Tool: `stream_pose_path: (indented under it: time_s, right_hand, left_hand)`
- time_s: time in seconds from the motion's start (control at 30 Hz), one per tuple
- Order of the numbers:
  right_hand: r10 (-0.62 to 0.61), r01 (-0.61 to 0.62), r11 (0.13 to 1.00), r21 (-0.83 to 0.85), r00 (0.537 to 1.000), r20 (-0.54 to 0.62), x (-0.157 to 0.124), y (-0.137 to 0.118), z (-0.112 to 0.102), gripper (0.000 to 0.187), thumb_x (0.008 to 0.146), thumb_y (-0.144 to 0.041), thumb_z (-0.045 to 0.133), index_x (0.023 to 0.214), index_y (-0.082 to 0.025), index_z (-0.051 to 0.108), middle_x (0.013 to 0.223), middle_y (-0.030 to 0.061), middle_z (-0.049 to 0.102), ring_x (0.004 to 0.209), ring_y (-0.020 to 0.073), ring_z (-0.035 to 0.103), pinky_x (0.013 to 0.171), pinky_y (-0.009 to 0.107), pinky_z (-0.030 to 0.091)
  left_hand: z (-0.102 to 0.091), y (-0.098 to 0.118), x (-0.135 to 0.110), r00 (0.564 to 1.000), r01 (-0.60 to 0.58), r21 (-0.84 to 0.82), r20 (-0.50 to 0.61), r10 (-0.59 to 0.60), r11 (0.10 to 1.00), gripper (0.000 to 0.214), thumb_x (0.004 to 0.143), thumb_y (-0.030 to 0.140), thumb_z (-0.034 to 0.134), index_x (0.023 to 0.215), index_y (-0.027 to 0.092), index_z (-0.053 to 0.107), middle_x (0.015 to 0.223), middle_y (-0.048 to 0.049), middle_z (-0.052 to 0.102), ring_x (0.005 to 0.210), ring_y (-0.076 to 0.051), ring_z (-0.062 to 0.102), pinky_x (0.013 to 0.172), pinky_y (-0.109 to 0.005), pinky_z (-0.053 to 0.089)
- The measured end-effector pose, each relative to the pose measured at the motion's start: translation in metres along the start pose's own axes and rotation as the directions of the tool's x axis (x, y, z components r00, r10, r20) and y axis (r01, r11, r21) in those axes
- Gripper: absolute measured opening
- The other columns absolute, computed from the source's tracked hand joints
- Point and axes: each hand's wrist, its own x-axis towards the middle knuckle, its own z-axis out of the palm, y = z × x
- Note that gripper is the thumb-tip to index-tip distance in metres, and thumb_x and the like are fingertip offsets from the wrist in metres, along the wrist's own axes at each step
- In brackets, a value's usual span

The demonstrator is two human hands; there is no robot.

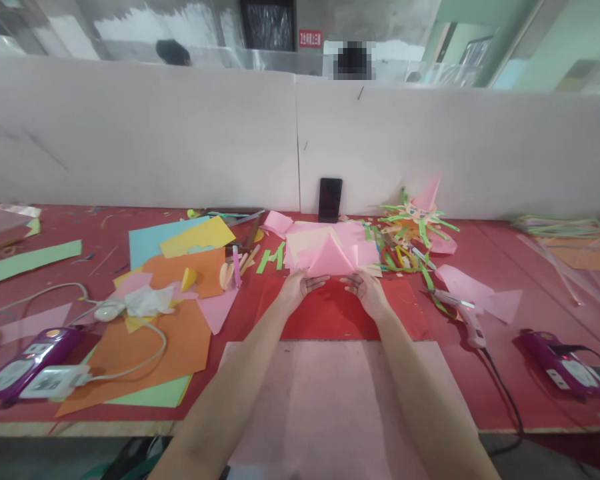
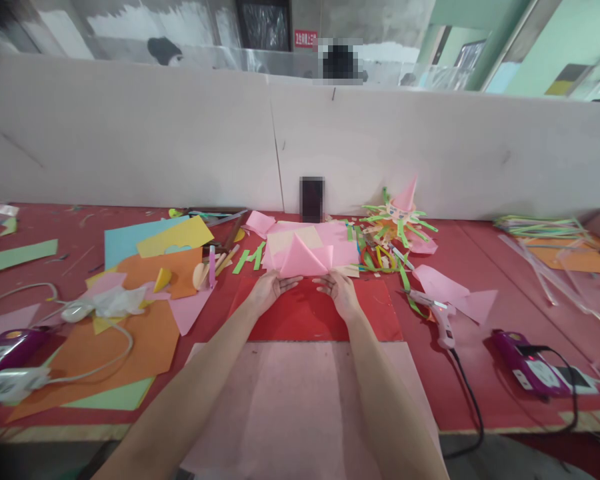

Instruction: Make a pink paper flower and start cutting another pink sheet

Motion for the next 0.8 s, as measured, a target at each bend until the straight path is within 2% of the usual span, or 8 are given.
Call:
stream_pose_path:
  time_s: [0.17,0.43,0.67,0.8]
  right_hand:
    - [0.011,-0.011,1.0,-0.009,1.0,-0.013,0.0001,-0.0004,-0.0016,0.012,0.064,-0.029,0.064,0.07,-0.019,0.06,0.069,0.0018,0.068,0.07,0.0168,0.065,0.055,0.024,0.052]
    - [-0.013,0.014,1.0,-0.023,1.0,0.019,-0.001,-0.0005,-0.0011,0.009,0.062,-0.018,0.06,0.071,-0.02,0.061,0.074,-0.002,0.067,0.07,0.012,0.061,0.067,0.023,0.049]
    - [-0.019,0.02,0.998,-0.059,1.0,0.016,-0.001,0.0005,-0.0003,0.014,0.057,-0.013,0.062,0.07,-0.02,0.062,0.068,-0.0053,0.066,0.062,0.0112,0.058,0.062,0.023,0.046]
    - [-0.042,0.044,0.995,-0.089,0.999,0.028,-0.0021,0.0012,0.0019,0.015,0.059,-0.018,0.066,0.074,-0.021,0.064,0.074,-0.0045,0.067,0.069,0.0126,0.061,0.066,0.024,0.048]
  left_hand:
    - [-0.0013,-0.0009,0.0002,1.0,-0.009,0.012,0.007,0.009,1.0,0.014,0.075,0.012,0.049,0.086,0.01,0.057,0.089,-0.0137,0.068,0.089,-0.026,0.064,0.087,-0.041,0.046]
    - [0.0016,-0.0002,-0.0038,1.0,-0.004,0.047,0.002,0.004,0.999,0.014,0.069,0.018,0.062,0.082,0.013,0.06,0.088,-0.0079,0.068,0.084,-0.019,0.064,0.082,-0.031,0.047]
    - [0.0,-0.0022,-0.0022,1.0,-0.029,0.05,0.004,0.029,0.998,0.019,0.067,0.018,0.063,0.086,0.012,0.064,0.086,-0.0081,0.069,0.088,-0.021,0.062,0.082,-0.032,0.046]
    - [0.0005,-0.0025,-0.0014,0.999,-0.034,0.063,-0.001,0.034,0.997,0.02,0.066,0.018,0.065,0.085,0.011,0.065,0.086,-0.0081,0.069,0.085,-0.02,0.063,0.08,-0.032,0.047]
